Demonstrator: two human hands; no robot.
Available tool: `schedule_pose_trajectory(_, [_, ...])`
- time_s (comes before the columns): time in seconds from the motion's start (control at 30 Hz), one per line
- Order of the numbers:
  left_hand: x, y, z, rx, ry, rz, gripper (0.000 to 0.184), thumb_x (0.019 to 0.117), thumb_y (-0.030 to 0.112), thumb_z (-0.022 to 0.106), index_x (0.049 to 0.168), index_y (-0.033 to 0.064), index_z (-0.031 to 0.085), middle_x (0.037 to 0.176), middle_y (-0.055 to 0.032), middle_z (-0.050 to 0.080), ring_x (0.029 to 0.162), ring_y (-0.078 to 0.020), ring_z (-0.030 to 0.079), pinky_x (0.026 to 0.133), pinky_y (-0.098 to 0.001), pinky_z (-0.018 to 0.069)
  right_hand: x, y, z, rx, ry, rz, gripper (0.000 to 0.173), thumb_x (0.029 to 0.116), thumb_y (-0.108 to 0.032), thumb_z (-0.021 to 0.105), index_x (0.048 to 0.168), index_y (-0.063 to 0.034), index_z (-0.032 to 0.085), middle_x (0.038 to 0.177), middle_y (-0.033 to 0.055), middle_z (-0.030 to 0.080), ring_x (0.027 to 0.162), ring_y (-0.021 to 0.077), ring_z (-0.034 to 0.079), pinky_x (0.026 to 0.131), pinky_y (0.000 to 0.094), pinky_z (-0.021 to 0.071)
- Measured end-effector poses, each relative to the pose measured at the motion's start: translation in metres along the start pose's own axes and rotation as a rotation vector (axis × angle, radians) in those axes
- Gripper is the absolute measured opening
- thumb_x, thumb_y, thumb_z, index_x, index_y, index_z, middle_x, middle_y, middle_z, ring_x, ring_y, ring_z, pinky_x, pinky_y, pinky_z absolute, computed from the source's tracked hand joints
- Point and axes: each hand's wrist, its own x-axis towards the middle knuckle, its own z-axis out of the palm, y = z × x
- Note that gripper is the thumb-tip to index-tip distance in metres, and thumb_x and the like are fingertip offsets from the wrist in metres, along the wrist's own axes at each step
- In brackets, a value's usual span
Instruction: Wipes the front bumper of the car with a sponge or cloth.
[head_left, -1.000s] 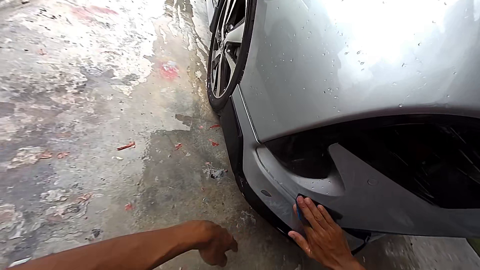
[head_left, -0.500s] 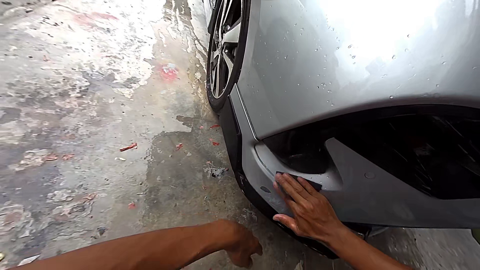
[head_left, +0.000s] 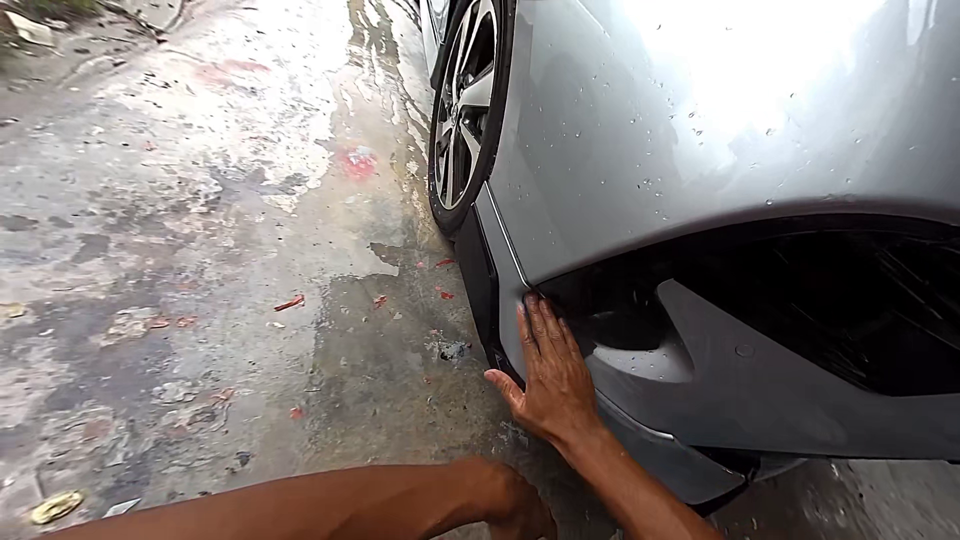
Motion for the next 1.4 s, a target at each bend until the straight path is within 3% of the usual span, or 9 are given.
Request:
schedule_pose_trajectory(0.13, [-0.019,-0.017,-0.007,-0.066,0.011,-0.034,0.051,0.1041,0.010,0.057,0.153,0.0060,0.045,0.139,-0.0282,0.059,0.133,-0.0442,0.054,0.111,-0.0573,0.0377,-0.008,0.008,0.000,-0.088,0.092,-0.033,0.078,0.0993,-0.066,0.040,0.150,-0.0085,0.054,0.160,0.0069,0.046,0.148,0.0219,0.042,0.122,0.0452,0.0330])
schedule_pose_trajectory(0.27, [0.002,-0.018,0.006,-0.067,-0.003,0.006,0.052,0.1054,0.016,0.056,0.156,0.0101,0.043,0.141,-0.0275,0.058,0.133,-0.0444,0.054,0.111,-0.0599,0.0371,0.007,0.004,0.005,-0.033,0.026,-0.052,0.082,0.0977,-0.066,0.045,0.156,-0.0081,0.044,0.167,0.0079,0.032,0.155,0.0221,0.029,0.125,0.0438,0.0277])
schedule_pose_trajectory(0.4, [0.009,-0.065,0.025,-0.107,0.015,-0.001,0.051,0.1065,0.026,0.055,0.155,0.0147,0.045,0.132,-0.0269,0.063,0.122,-0.0449,0.061,0.103,-0.0633,0.0445,-0.046,0.032,-0.014,-0.126,0.068,-0.085,0.072,0.1002,-0.060,0.044,0.149,-0.0076,0.054,0.156,0.0078,0.051,0.145,0.0228,0.048,0.120,0.0440,0.0374])
schedule_pose_trajectory(0.6, [0.005,-0.016,0.010,-0.092,-0.051,-0.014,0.054,0.1052,0.017,0.057,0.156,0.0101,0.042,0.145,-0.0261,0.055,0.136,-0.0435,0.051,0.113,-0.0591,0.0356,-0.015,0.028,-0.008,-0.021,-0.045,-0.175,0.072,0.1012,-0.061,0.042,0.154,-0.0115,0.048,0.166,0.0052,0.035,0.154,0.0194,0.031,0.126,0.0429,0.0270])
schedule_pose_trajectory(0.7, [0.006,-0.042,0.022,-0.180,0.009,0.049,0.055,0.1057,0.025,0.057,0.157,0.0127,0.042,0.146,-0.0229,0.056,0.134,-0.0410,0.055,0.114,-0.0584,0.0363,-0.065,0.087,-0.050,-0.167,-0.033,-0.277,0.063,0.1046,-0.053,0.041,0.152,-0.0137,0.051,0.159,0.0025,0.048,0.147,0.0155,0.043,0.122,0.0377,0.0341])
schedule_pose_trajectory(0.83, [-0.018,-0.124,0.021,-0.222,0.099,-0.040,0.052,0.1069,0.022,0.054,0.157,0.0122,0.042,0.137,-0.0231,0.062,0.121,-0.0414,0.063,0.105,-0.0604,0.0446,-0.136,0.149,-0.073,-0.426,0.031,-0.304,0.060,0.1073,-0.053,0.032,0.149,-0.0158,0.054,0.164,-0.0041,0.040,0.155,0.0089,0.024,0.128,0.0351,0.0067])
schedule_pose_trajectory(1.07, [0.045,-0.053,0.020,-0.217,-0.013,0.108,0.055,0.1069,0.031,0.055,0.157,0.0119,0.042,0.142,-0.0242,0.058,0.130,-0.0421,0.058,0.110,-0.0600,0.0396,-0.081,0.112,-0.057,-0.227,-0.025,-0.365,0.064,0.1056,-0.058,0.034,0.151,-0.0170,0.053,0.161,-0.0026,0.045,0.150,0.0109,0.038,0.126,0.0349,0.0256])
schedule_pose_trajectory(1.27, [0.013,-0.097,0.025,-0.170,-0.033,-0.061,0.051,0.1066,0.022,0.054,0.156,0.0124,0.043,0.138,-0.0248,0.061,0.124,-0.0434,0.061,0.105,-0.0619,0.0435,-0.134,0.162,-0.090,-0.428,0.097,-0.277,0.064,0.1059,-0.056,0.031,0.153,-0.0154,0.048,0.166,-0.0044,0.035,0.156,0.0080,0.019,0.128,0.0380,0.0012])
schedule_pose_trajectory(1.4, [0.047,-0.052,0.022,-0.143,-0.050,0.045,0.053,0.1065,0.029,0.056,0.156,0.0130,0.044,0.138,-0.0249,0.061,0.128,-0.0434,0.058,0.108,-0.0605,0.0407,-0.097,0.120,-0.061,-0.205,-0.040,-0.387,0.065,0.1037,-0.061,0.037,0.144,-0.0158,0.061,0.161,-0.0020,0.045,0.150,0.0112,0.037,0.126,0.0375,0.0250])
